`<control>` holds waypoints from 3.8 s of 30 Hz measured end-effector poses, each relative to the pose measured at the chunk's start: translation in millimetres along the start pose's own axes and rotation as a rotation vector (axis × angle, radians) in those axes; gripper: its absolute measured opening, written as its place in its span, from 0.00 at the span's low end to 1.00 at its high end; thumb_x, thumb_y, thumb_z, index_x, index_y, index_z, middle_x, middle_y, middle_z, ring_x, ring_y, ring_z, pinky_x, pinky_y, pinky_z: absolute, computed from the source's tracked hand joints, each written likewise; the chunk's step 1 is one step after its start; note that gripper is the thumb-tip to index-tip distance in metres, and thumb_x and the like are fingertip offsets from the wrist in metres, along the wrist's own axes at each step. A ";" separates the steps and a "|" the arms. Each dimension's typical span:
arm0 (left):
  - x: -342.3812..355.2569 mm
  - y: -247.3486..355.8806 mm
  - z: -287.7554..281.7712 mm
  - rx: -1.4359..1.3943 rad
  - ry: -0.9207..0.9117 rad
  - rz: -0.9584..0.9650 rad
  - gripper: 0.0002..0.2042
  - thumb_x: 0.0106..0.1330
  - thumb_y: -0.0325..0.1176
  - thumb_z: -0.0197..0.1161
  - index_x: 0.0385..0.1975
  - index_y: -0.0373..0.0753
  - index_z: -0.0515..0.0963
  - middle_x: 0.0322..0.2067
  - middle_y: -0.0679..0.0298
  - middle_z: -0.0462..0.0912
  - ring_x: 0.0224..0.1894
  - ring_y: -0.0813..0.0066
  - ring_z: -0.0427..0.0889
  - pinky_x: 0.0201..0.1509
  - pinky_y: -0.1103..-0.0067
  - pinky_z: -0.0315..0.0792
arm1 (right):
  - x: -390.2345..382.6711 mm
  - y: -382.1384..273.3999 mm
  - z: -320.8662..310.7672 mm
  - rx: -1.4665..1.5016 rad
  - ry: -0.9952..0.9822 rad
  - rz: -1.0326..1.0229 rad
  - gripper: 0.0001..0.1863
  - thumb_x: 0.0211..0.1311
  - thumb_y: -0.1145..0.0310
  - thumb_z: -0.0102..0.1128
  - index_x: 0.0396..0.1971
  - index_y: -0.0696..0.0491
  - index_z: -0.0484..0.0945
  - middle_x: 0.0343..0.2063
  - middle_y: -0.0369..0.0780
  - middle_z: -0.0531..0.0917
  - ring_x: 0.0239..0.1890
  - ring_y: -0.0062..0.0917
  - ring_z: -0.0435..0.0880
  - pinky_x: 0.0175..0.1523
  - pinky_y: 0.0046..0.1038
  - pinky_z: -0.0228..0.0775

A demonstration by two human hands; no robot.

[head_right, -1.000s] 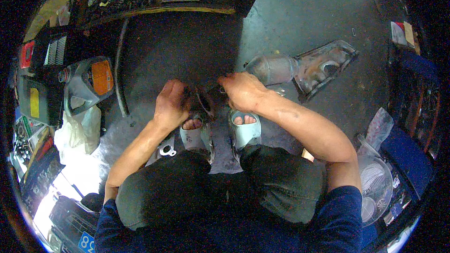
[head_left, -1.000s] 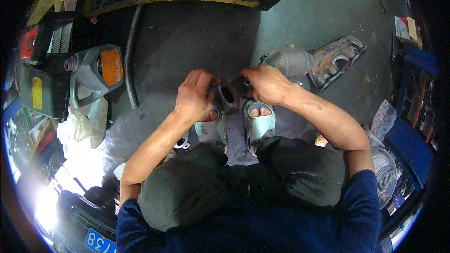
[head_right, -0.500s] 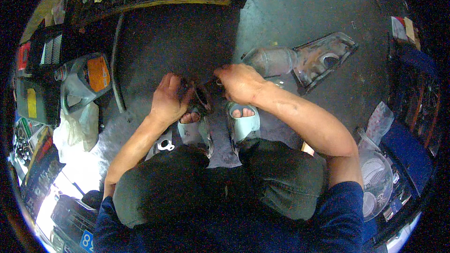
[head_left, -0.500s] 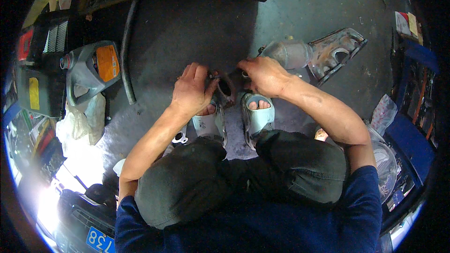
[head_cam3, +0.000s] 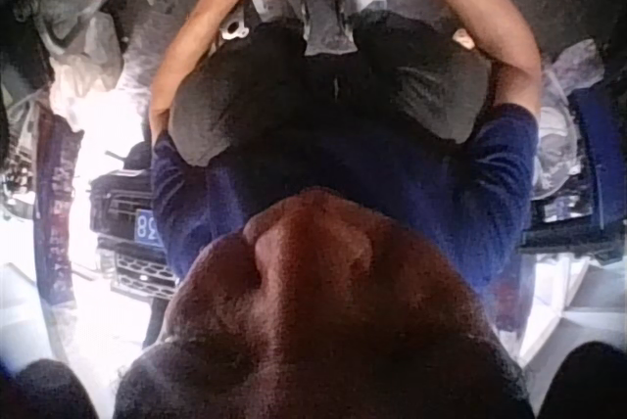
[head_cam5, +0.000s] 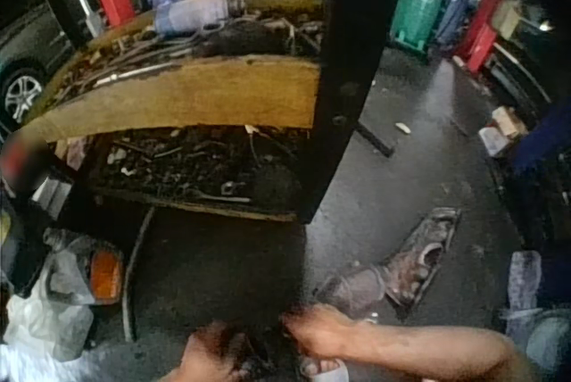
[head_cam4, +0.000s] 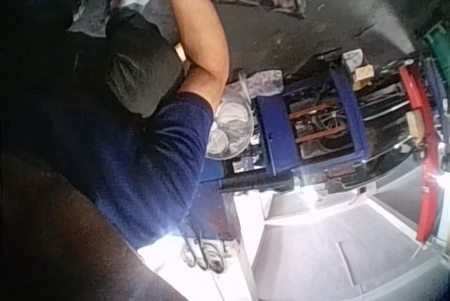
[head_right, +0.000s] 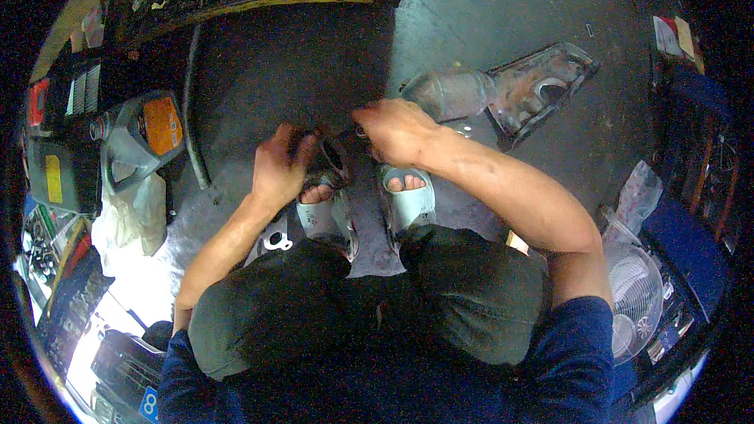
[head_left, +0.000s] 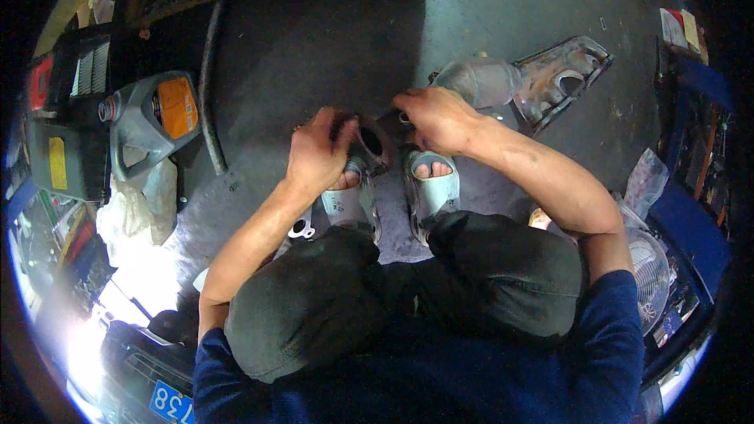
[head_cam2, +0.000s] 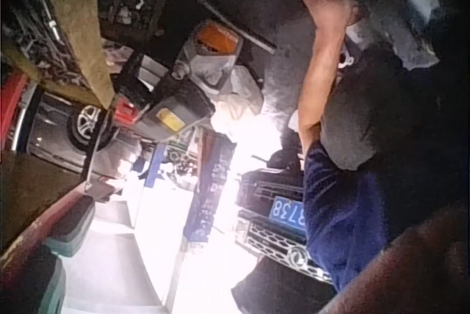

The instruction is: The person sits on the garage floor and uses a wrench to tighten bolts on a removed exhaust manifold. They retrieve a bolt and a wrench from a nearby tool cart, fasten the manifold, then stand and spray a cleaning agent onto the part.

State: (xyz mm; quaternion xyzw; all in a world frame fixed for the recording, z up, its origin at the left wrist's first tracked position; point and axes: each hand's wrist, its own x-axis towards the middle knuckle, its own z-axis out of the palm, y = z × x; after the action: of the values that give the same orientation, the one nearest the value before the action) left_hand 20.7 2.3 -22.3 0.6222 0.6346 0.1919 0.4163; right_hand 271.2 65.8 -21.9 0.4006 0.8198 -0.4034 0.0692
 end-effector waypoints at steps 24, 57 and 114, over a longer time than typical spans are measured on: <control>-1.4 5.7 -2.7 -0.026 0.106 0.047 0.12 0.71 0.38 0.69 0.41 0.34 0.81 0.35 0.53 0.87 0.38 0.64 0.89 0.41 0.72 0.80 | 0.0 -1.4 -0.6 -0.011 -0.029 0.006 0.24 0.49 0.69 0.75 0.48 0.55 0.80 0.41 0.50 0.87 0.50 0.50 0.85 0.51 0.49 0.81; -46.1 4.1 2.0 -0.434 -0.640 -0.464 0.16 0.78 0.41 0.60 0.34 0.33 0.79 0.25 0.64 0.83 0.27 0.77 0.79 0.31 0.74 0.74 | 0.2 -1.9 -0.7 -0.034 -0.031 0.032 0.24 0.48 0.70 0.74 0.48 0.55 0.79 0.44 0.49 0.85 0.51 0.51 0.83 0.53 0.47 0.78; -37.4 26.4 5.6 0.266 -0.355 0.095 0.18 0.54 0.30 0.76 0.39 0.33 0.73 0.35 0.45 0.82 0.43 0.38 0.82 0.45 0.55 0.78 | 1.7 -1.8 0.2 -0.050 -0.041 0.035 0.22 0.48 0.70 0.74 0.45 0.56 0.79 0.43 0.50 0.85 0.51 0.51 0.83 0.53 0.48 0.78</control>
State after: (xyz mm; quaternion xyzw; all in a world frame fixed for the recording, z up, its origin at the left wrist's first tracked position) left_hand 37.1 -30.7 5.4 0.7249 0.5409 0.0135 0.4263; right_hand 268.8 66.0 -21.7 0.4048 0.8209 -0.3894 0.1032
